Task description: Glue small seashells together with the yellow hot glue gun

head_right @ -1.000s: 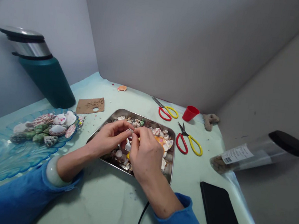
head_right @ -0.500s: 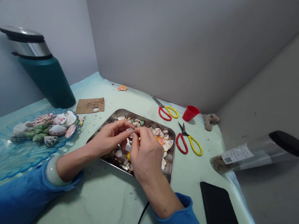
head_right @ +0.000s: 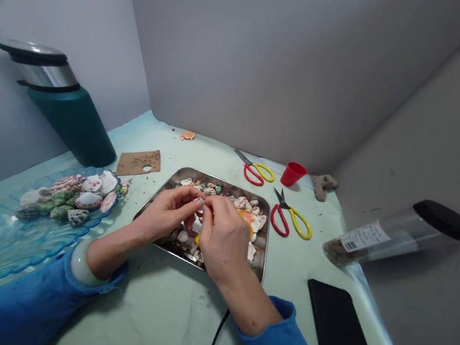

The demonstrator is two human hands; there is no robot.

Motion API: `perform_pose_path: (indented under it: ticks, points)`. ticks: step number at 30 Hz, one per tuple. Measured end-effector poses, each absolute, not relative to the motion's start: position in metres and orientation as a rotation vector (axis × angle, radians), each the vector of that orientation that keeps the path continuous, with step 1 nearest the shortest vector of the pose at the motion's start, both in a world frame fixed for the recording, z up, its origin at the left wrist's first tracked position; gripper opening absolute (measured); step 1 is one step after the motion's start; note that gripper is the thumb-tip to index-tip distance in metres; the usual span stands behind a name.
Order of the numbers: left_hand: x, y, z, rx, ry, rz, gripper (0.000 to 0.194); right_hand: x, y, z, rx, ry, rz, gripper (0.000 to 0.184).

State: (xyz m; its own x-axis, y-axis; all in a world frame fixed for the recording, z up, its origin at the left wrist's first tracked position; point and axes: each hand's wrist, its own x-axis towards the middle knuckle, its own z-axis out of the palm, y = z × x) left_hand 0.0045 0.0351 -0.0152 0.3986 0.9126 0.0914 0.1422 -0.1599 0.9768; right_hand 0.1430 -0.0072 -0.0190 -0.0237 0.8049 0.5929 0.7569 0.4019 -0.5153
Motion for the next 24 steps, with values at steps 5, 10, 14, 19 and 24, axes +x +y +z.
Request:
perform_pose_path:
  ticks: [5, 10, 14, 19, 24]
  points:
    - [0.0056, 0.0354, -0.0146, 1.572, 0.945, 0.912, 0.018, 0.1425, -0.0078, -0.0182, -1.358, -1.781, 0.074, 0.013]
    - [0.0063, 0.0359, -0.0152, 1.554, 0.942, 0.922, 0.017, 0.1434, -0.0081, -0.019, -1.37, -1.78, 0.079, 0.012]
    - [0.0057, 0.0353, -0.0146, 1.552, 0.945, 0.923, 0.016, 0.1437, -0.0072, -0.0198, -1.367, -1.783, 0.078, 0.013]
    - [0.0054, 0.0354, -0.0148, 1.554, 0.954, 0.909, 0.017, 0.1428, -0.0072, -0.0183, -1.374, -1.788, 0.072, 0.013]
    - [0.0059, 0.036, -0.0163, 1.55, 0.949, 0.92, 0.016, 0.1427, -0.008, -0.0175, -1.367, -1.791, 0.075, 0.014]
